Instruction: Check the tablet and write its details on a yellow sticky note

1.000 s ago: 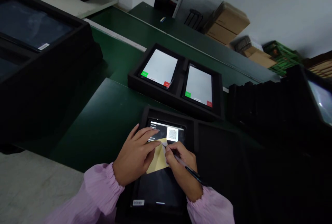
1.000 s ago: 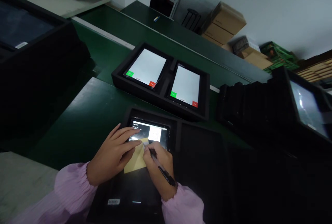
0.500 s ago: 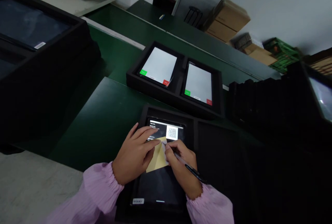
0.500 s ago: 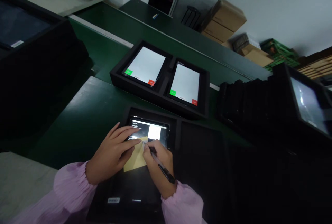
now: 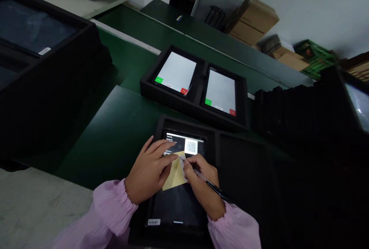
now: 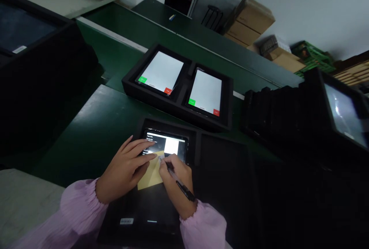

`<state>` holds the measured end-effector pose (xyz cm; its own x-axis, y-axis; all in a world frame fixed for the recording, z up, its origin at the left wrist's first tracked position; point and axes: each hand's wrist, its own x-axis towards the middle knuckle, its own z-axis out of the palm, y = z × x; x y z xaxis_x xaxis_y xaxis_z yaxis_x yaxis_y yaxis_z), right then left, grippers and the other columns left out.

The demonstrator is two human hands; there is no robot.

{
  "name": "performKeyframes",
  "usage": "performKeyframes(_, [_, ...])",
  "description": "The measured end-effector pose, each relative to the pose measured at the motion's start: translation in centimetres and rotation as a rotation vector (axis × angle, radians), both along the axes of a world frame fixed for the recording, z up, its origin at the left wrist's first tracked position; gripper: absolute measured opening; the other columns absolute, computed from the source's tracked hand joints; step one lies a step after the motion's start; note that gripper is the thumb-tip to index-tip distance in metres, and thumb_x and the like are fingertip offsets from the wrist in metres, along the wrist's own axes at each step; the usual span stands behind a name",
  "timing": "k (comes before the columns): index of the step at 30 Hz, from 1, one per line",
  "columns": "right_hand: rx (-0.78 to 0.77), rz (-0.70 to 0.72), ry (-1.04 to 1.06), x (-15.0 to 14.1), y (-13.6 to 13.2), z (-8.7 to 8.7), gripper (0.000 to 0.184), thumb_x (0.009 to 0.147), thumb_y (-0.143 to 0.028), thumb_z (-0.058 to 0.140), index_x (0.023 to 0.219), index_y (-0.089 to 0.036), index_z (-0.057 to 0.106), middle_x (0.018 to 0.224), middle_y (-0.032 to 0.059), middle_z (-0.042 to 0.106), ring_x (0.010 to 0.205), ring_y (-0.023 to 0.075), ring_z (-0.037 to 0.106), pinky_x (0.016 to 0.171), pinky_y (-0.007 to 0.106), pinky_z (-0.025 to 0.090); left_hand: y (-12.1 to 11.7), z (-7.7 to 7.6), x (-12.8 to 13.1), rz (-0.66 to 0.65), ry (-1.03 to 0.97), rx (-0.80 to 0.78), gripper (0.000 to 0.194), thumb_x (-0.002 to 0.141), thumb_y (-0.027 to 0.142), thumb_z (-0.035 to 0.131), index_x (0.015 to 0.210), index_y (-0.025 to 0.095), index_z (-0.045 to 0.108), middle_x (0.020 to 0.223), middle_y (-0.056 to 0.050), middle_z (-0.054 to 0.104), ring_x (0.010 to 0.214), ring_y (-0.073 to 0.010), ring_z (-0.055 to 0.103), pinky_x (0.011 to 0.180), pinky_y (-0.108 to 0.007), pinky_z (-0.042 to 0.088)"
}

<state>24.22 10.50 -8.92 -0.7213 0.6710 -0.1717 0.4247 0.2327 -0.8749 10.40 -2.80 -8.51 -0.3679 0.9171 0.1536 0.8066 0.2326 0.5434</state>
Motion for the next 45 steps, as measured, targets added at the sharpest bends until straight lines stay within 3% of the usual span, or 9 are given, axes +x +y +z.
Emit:
performKeyframes(28, [-0.002,-0.044,-0.002,-0.13,-0.03,-0.14,0.025,0.090,-0.041,0.058,0.079,-0.020,0.063,0.060,-0.0025,0.058,0.051,0.0125,0.055,0.052,0.022,0.045,0.06,0.15,-0.10,-0.014,-0.001,0.014,0.040,0.090,0.012,0.053,0.124,0.029,0.067,0.139,-0.002,0.060,0.133,-0.0230,0.048,0.120,-0.055,0.029])
performKeyframes(33, [-0.007,-0.038,0.006,-0.12,0.01,-0.27,0.027,0.090,-0.043,0.058,0.079,-0.019,0.064,0.061,-0.0015,0.059,0.051,0.0126,0.055,0.051,0.022,0.045,0.05,0.16,-0.10,-0.007,0.000,0.015,0.036,0.089,0.012,0.053,0.118,0.027,0.070,0.138,-0.004,0.060,0.131,-0.0241,0.050,0.120,-0.055,0.029])
performKeyframes(45, [-0.015,-0.043,-0.023,-0.04,0.05,-0.04,0.019,0.087,-0.035,0.058,0.075,-0.020,0.062,0.058,-0.0029,0.058,0.052,0.0128,0.055,0.052,0.022,0.045,0.02,0.10,-0.12,-0.011,0.002,0.007,0.036,0.091,0.012,0.053,0.119,0.028,0.069,0.139,-0.003,0.060,0.133,-0.0227,0.048,0.120,-0.054,0.028])
